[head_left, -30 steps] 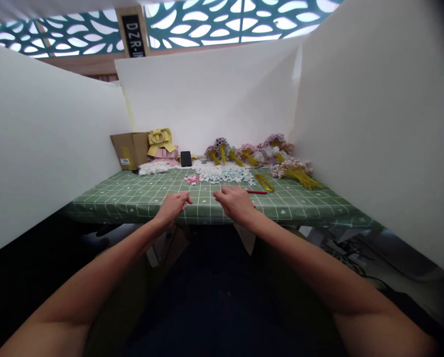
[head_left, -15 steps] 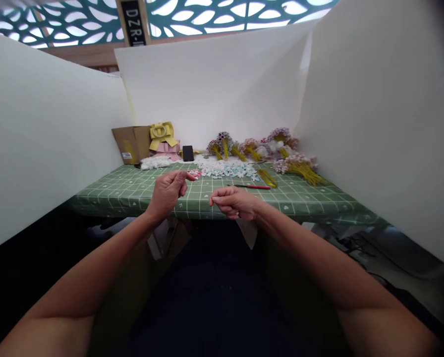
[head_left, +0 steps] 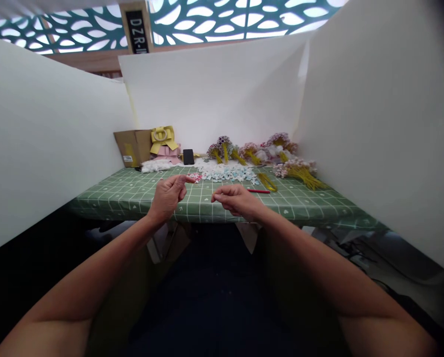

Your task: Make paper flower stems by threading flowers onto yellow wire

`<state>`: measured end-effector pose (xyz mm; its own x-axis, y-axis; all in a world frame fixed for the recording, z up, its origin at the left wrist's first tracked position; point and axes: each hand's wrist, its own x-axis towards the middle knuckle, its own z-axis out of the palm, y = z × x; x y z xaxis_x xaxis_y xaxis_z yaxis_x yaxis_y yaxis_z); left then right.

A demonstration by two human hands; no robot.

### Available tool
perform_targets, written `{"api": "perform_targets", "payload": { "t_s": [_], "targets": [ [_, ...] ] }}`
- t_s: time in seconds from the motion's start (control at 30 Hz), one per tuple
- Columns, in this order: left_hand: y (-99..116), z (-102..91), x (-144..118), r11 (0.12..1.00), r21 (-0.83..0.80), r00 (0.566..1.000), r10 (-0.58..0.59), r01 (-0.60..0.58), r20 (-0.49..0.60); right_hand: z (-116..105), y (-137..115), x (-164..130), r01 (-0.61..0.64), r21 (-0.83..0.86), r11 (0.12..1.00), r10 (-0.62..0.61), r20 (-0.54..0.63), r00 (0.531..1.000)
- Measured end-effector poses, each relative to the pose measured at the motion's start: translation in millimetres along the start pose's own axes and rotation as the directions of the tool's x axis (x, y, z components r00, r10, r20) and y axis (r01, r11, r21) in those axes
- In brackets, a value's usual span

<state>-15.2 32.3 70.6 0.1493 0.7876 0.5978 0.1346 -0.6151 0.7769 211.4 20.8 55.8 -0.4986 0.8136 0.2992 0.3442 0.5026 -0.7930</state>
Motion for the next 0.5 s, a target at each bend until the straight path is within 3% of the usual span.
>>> {"api": "perform_targets", "payload": {
  "t_s": [0.07, 0.13, 0.17, 0.23, 0.27, 0.33, 0.4, 0.43, 0.47, 0.5],
  "targets": [
    [14.7, -4.9, -1.1, 0.985, 0.103, 0.990, 0.137, -0.139, 0.028, -5.8, -4.0, -1.4, -0.102, 0.253, 0.962, 0.038, 0.244, 0.969],
    [18.0, -6.4, -0.6, 0.971, 0.161, 0.984, 0.174, -0.179, 0.041, -5.9, -2.2, -0.7, -0.154, 0.293, 0.943, 0.046, 0.344, 0.938],
    [14.1, -5.5, 0.1, 0.973, 0.176, 0.989, 0.147, -0.151, 0.037, -3.4, 0.7, 0.6, -0.146, 0.238, 0.960, 0.067, 0.311, 0.948],
    [-3.4, -1.1, 1.5, 0.984, 0.176, 1.000, 0.010, -0.011, 0.005, 4.9, 8.7, 3.9, -0.094, -0.034, 0.995, 0.097, 0.107, 0.990],
    [-14.8, 2.0, 2.1, 0.984, 0.145, 0.995, -0.099, 0.099, -0.010, 9.6, 12.7, 5.3, -0.076, -0.237, 0.969, 0.071, -0.031, 0.997],
    [-36.9, 8.4, 2.7, 0.956, 0.015, 0.955, -0.290, 0.292, -0.058, 17.2, 18.8, 6.7, -0.079, -0.612, 0.787, -0.071, -0.216, 0.974],
    [-51.0, 13.5, 2.8, 0.918, -0.108, 0.919, -0.390, 0.382, -0.059, 21.1, 20.7, 6.0, -0.070, -0.818, 0.571, -0.197, -0.220, 0.955],
    [-53.6, 15.0, 2.7, 0.905, -0.157, 0.912, -0.408, 0.396, -0.049, 21.8, 20.1, 5.3, -0.053, -0.858, 0.512, -0.225, -0.193, 0.955],
    [-53.1, 15.7, 2.6, 0.898, -0.198, 0.912, -0.409, 0.394, -0.040, 21.6, 18.6, 4.7, -0.034, -0.864, 0.502, -0.236, -0.175, 0.956],
    [-49.7, 15.4, 2.6, 0.898, -0.228, 0.919, -0.394, 0.376, -0.033, 20.8, 16.2, 4.2, -0.021, -0.836, 0.548, -0.237, -0.179, 0.955]
  ]
}}
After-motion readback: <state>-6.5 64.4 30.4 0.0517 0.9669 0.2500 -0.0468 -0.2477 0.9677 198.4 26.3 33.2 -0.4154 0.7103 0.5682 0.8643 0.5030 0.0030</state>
